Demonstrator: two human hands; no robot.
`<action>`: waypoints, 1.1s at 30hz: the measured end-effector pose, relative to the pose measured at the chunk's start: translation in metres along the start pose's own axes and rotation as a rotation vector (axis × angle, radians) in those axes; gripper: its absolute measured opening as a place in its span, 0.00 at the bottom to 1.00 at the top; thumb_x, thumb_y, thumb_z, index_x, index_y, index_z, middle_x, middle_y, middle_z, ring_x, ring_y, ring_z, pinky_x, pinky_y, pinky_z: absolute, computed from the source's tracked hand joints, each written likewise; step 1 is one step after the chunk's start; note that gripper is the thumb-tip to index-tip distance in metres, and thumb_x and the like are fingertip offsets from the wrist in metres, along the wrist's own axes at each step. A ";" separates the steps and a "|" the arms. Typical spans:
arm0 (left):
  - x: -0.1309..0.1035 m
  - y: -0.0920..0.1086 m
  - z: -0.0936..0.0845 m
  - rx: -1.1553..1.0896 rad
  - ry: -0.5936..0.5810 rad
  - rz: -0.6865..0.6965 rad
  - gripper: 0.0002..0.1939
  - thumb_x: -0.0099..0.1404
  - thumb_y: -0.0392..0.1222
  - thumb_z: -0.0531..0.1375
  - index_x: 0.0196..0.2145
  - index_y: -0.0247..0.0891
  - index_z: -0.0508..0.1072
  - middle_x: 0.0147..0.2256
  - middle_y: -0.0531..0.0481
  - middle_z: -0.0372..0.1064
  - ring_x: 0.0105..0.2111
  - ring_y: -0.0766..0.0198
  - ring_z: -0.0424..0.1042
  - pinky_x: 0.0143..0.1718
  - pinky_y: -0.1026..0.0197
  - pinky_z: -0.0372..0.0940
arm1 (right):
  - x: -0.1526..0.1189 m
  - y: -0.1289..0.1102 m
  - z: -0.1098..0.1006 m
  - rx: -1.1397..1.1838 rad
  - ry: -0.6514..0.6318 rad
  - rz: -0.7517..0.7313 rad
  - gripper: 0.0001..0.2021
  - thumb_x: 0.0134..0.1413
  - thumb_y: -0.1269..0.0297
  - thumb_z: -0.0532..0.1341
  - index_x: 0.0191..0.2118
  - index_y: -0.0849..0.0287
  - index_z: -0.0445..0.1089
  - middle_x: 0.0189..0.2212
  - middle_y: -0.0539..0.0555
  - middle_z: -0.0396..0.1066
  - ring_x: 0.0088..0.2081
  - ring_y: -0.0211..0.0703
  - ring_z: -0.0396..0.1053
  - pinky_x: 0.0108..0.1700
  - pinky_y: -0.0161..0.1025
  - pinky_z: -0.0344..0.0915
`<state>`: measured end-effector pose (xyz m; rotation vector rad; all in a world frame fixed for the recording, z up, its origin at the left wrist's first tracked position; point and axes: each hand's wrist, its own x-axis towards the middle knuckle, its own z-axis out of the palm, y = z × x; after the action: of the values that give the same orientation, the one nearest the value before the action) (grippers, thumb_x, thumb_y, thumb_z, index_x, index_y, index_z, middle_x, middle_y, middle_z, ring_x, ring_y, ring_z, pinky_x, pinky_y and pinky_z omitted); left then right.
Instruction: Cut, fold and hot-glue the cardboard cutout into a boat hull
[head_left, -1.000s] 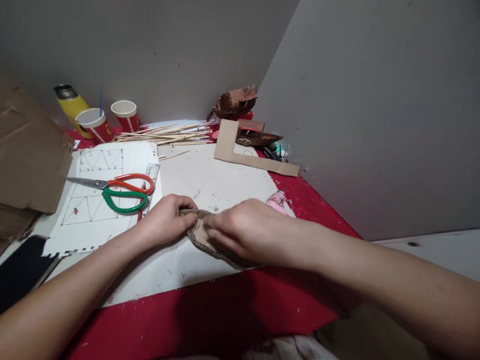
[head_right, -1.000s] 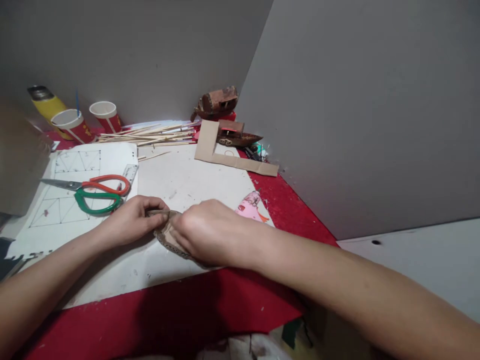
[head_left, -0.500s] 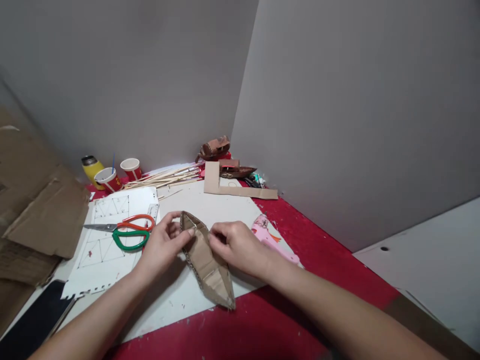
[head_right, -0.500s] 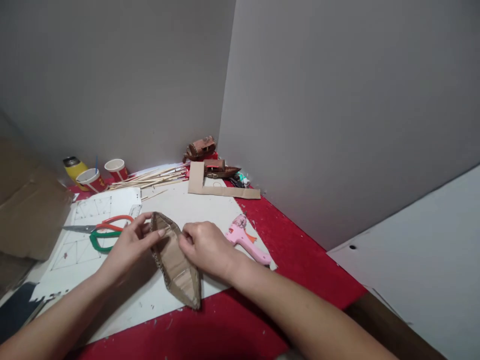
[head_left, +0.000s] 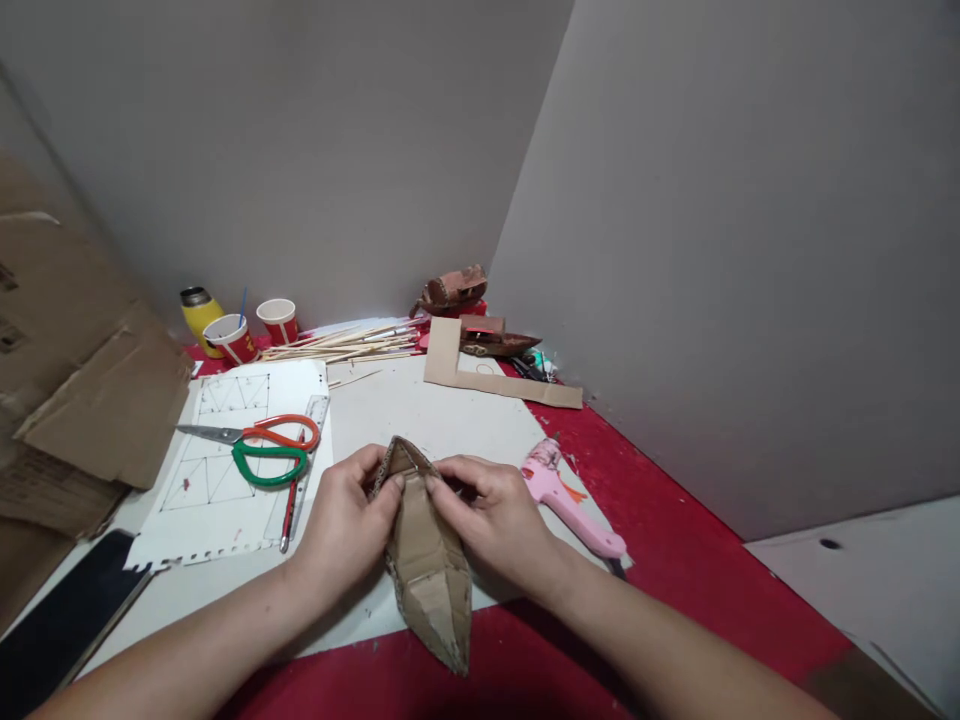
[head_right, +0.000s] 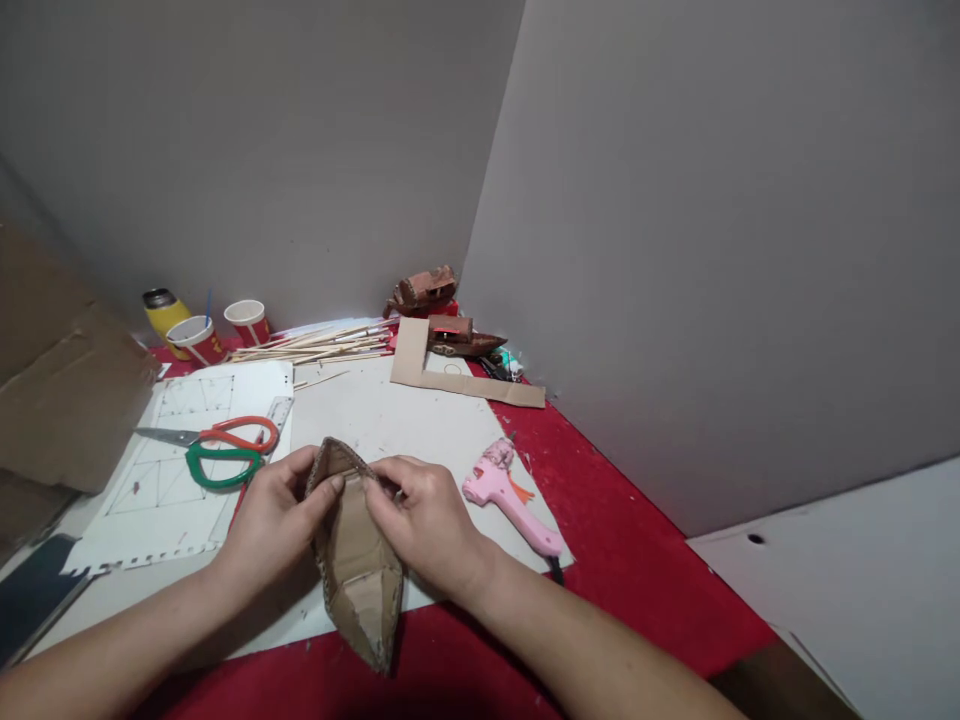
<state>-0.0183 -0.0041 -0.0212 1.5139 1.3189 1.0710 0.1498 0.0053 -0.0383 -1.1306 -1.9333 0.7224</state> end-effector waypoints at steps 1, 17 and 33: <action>-0.001 0.001 0.001 0.004 -0.003 -0.001 0.06 0.61 0.35 0.56 0.34 0.36 0.73 0.31 0.49 0.73 0.32 0.60 0.71 0.35 0.59 0.65 | -0.002 0.000 0.000 -0.001 0.000 0.007 0.09 0.58 0.71 0.56 0.32 0.60 0.74 0.30 0.54 0.76 0.31 0.41 0.72 0.36 0.36 0.66; 0.000 -0.005 0.001 0.020 -0.094 -0.011 0.06 0.60 0.33 0.54 0.31 0.36 0.71 0.29 0.51 0.71 0.31 0.62 0.69 0.31 0.63 0.62 | -0.004 0.001 0.003 0.018 -0.028 0.077 0.11 0.60 0.67 0.56 0.27 0.59 0.71 0.24 0.52 0.72 0.30 0.42 0.71 0.33 0.35 0.66; -0.004 -0.013 0.001 0.196 -0.194 0.067 0.11 0.66 0.39 0.51 0.33 0.35 0.72 0.31 0.45 0.74 0.32 0.57 0.71 0.36 0.57 0.63 | -0.011 0.002 0.004 -0.158 -0.027 -0.162 0.12 0.63 0.72 0.55 0.27 0.60 0.67 0.21 0.50 0.66 0.23 0.37 0.62 0.28 0.34 0.58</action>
<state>-0.0212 -0.0066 -0.0340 1.7703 1.2736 0.8309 0.1507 -0.0036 -0.0460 -1.0466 -2.1071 0.5078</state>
